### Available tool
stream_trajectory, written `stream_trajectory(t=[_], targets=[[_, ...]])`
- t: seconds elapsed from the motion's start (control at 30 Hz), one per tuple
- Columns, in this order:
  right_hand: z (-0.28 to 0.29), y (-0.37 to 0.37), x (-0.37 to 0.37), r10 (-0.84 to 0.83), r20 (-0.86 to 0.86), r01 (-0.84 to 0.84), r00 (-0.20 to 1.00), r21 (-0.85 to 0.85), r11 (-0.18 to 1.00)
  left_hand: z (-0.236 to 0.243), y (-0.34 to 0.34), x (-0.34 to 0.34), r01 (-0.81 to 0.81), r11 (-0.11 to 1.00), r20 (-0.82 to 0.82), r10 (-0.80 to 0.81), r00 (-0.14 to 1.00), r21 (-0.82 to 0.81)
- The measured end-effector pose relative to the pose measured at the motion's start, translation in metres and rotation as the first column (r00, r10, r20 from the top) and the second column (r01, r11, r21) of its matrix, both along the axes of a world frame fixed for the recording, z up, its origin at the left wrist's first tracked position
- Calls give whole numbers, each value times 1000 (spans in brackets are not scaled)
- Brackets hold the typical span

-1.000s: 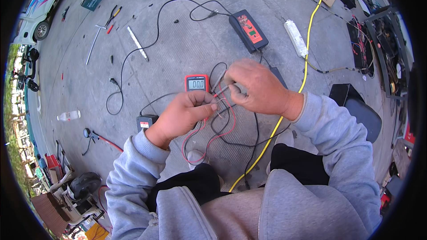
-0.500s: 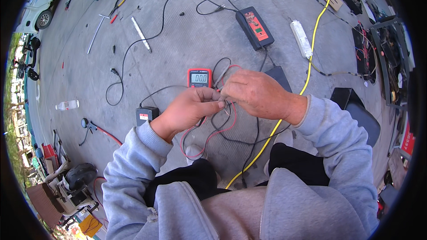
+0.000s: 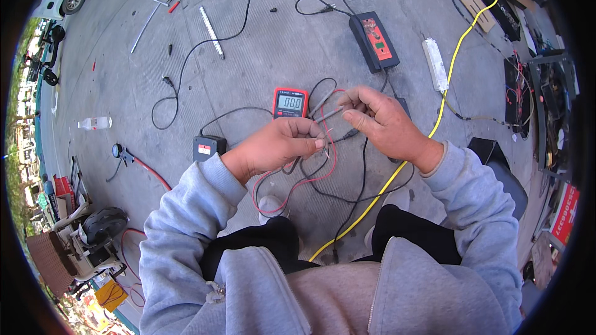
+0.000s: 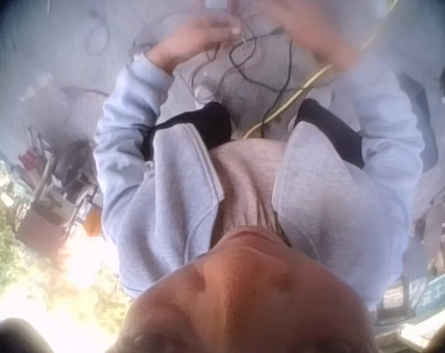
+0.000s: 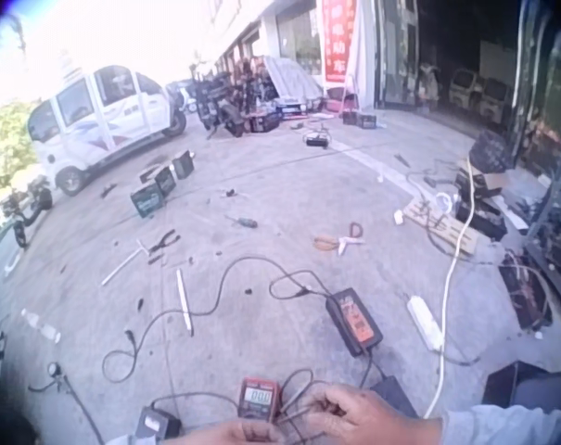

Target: The person uses a multimeter to measure voltage on a power adapter connected to a power strip. They connect the probes to the adapter's output, observe the readings, and then disconnect the probes and unplug the adapter.

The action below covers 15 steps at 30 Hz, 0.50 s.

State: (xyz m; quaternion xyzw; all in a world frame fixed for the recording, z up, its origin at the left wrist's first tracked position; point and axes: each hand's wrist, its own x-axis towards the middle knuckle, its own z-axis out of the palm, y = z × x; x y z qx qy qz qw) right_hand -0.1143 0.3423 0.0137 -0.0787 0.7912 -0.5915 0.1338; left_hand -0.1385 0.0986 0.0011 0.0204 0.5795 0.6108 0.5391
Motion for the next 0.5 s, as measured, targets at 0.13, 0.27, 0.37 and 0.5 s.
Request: stream_trajectory(t=[0.13, 0.27, 0.37, 0.5], targets=[[1, -7, 8, 211, 115, -220, 971, 65, 973, -2, 3, 1, -159, 986, 50, 157, 986, 45], [3, -11, 13, 179, 141, -198, 974, 127, 972, 0, 9, 4, -165, 985, -27, 166, 986, 53], [5, -14, 14, 134, 92, -146, 987, 140, 979, 0, 9, 6, -165, 986, -50, 165, 985, 7], [9, -15, 17, 98, 67, -107, 993, 162, 981, -4, 10, 9, -176, 979, -42, 181, 982, 107]])
